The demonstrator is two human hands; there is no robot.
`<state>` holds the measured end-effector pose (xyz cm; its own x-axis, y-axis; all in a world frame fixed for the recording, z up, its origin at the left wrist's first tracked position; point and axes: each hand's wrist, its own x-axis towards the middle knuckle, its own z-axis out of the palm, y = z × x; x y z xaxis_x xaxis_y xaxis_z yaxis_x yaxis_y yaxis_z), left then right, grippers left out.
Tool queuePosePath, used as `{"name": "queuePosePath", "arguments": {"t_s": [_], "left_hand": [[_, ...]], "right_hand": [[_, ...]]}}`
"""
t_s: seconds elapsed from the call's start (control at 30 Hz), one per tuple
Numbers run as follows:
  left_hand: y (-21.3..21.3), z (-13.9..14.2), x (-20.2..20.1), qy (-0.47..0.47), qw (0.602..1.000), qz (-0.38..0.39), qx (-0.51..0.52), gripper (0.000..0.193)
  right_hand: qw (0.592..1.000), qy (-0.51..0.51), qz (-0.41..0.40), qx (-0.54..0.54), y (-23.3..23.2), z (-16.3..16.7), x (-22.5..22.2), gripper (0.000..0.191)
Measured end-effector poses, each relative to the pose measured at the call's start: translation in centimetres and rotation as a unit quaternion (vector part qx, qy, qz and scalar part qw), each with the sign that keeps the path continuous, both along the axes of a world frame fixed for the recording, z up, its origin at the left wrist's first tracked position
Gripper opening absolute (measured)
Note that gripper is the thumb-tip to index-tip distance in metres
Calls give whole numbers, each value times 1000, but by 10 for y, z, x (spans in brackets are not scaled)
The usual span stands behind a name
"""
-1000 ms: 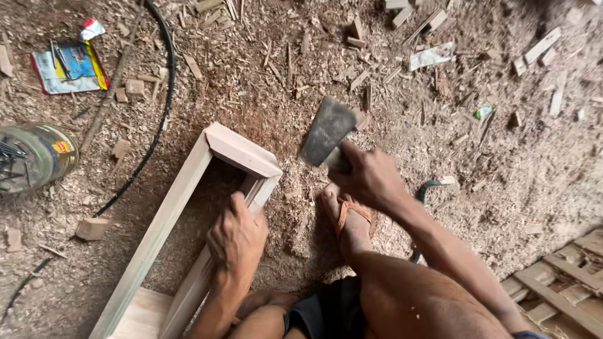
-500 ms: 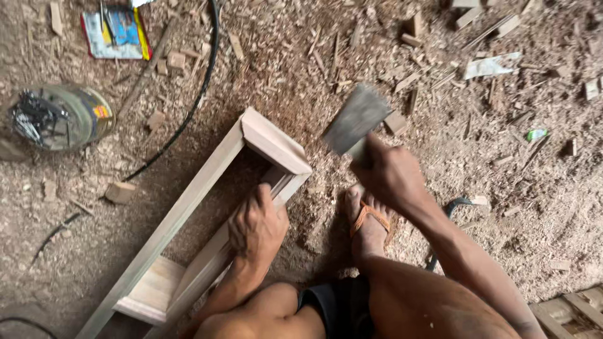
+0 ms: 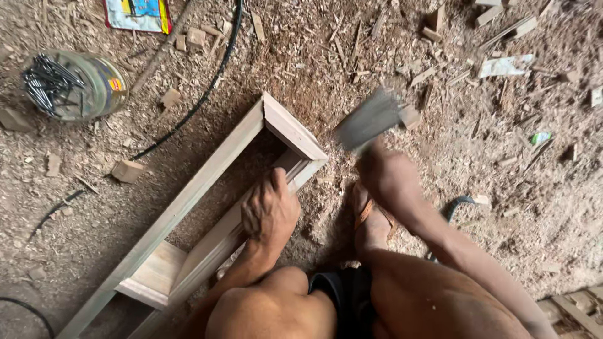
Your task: The person sits on the floor assembling a long wooden frame with dividers. They position small wooden blocks and end pieces against the frame joints and hammer nails into them, rotating the frame to work on different corners, then lift and reposition the assembled frame.
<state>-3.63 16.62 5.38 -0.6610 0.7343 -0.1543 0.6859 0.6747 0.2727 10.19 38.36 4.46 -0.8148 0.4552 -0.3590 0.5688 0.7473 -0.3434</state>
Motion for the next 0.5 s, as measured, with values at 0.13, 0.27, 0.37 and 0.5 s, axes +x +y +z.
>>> {"name": "queuePosePath", "arguments": {"t_s": [0.13, 0.27, 0.37, 0.5], "left_hand": [[-5, -7, 6, -30, 999, 13, -24, 14], [-8, -22, 8, -13, 1000, 10, -12, 15], [-12, -28, 9, -26, 1000, 15, -4, 17], [-14, -32, 9, -56, 998, 19, -19, 15]], "right_hand": [[996, -55, 2, -73, 4, -7, 7, 16], [995, 15, -78, -64, 4, 4, 2, 14], [995, 42, -54, -74, -8, 8, -6, 9], [995, -72, 12, -72, 2, 4, -7, 27]]}}
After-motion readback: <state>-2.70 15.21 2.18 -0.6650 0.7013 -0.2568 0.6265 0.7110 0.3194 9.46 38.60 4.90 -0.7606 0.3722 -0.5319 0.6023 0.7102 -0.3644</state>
